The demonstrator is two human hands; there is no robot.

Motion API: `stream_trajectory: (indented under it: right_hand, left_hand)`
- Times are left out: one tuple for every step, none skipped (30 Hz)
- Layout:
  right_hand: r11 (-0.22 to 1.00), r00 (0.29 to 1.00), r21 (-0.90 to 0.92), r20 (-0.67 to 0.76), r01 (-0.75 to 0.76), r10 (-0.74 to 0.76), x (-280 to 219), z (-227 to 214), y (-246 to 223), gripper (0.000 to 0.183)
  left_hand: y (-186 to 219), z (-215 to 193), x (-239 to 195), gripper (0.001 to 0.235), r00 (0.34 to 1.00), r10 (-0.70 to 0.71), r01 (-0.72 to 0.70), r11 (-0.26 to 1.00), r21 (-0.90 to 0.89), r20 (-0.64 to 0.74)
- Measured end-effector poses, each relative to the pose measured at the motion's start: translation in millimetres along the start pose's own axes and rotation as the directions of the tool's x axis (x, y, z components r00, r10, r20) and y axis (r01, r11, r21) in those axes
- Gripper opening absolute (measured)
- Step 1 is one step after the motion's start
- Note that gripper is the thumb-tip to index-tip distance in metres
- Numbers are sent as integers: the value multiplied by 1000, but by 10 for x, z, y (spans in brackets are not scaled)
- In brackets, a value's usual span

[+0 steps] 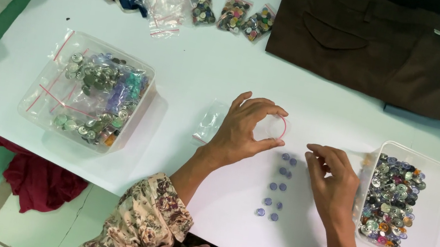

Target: The person is sorting through a container of various buttons, selecting specific ones to arrange on the table and then pack into small plastic zip-lock bags.

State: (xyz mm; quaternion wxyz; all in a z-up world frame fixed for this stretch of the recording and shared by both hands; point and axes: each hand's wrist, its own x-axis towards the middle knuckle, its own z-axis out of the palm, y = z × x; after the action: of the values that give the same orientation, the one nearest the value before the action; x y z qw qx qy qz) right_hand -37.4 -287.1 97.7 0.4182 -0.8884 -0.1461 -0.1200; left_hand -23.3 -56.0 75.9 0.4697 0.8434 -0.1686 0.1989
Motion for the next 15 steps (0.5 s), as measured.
stream_trajectory:
  right_hand:
    - [1000, 1000, -1, 2, 1, -1, 5, 27, -5, 11]
    - [997, 994, -24, 78, -68, 70, 1, 50, -8, 13]
    - [989, 978, -54, 153, -135, 142, -3, 73, -11, 16]
    - [989, 978, -55, 153, -135, 142, 1, 89, -72, 16]
    - [985, 971, -108, 183, -137, 155, 5, 105, -134, 18]
    - [978, 962, -160, 214, -137, 169, 9, 122, -194, 19]
    - [977, 962, -162, 215, -135, 169, 18, 170, -220, 19]
    - [982, 967, -168, 225, -84, 122, 17, 222, -250, 17]
    - [984, 969, -174, 235, -33, 74, 17, 270, -280, 16]
    - [984, 969, -175, 233, -34, 75, 8, 310, -275, 16]
    - [982, 972, -186, 234, 22, 22, -1, 346, -272, 14]
    - [977, 971, -195, 235, 81, -34, 0, 389, -270, 13]
    - [977, 972, -194, 233, 83, -36, 9, 381, -260, 13]
    - [978, 969, -188, 241, 92, -45, 12, 377, -253, 12]
    - [978, 967, -181, 249, 102, -54, 15, 377, -246, 12]
  left_hand:
    - [-5, -1, 0, 58, 1000, -1, 1, 1000, 0, -1]
    - [-7, 4, -4, 58, 1000, -1, 1, 1000, 11, -4]
    - [-9, 9, -8, 58, 1000, -1, 1, 1000, 23, -6]
    - [-1, 13, -11, 58, 1000, -1, 1, 1000, 22, -7]
    - [6, 17, -15, 59, 1000, 1, -1, 1000, 26, -2]
    - [14, 22, -20, 59, 1000, 1, -1, 1000, 30, 3]
    - [19, 25, -11, 59, 1000, 1, -1, 1000, 29, 2]
    - [26, 24, -11, 60, 1000, 3, -4, 999, 36, 18]
    - [35, 24, -10, 61, 999, 6, -7, 999, 43, 34]
    - [30, 36, -19, 61, 999, 7, -9, 999, 42, 35]
    - [27, 48, -28, 63, 999, 5, -7, 999, 52, 47]
    - [20, 52, -30, 65, 998, 3, -7, 998, 64, 59]
    - [11, 70, -29, 65, 998, 6, -10, 998, 66, 58]
    - [3, 84, -43, 65, 998, 9, -13, 998, 68, 61]
    - [-8, 97, -57, 66, 998, 12, -16, 997, 70, 64]
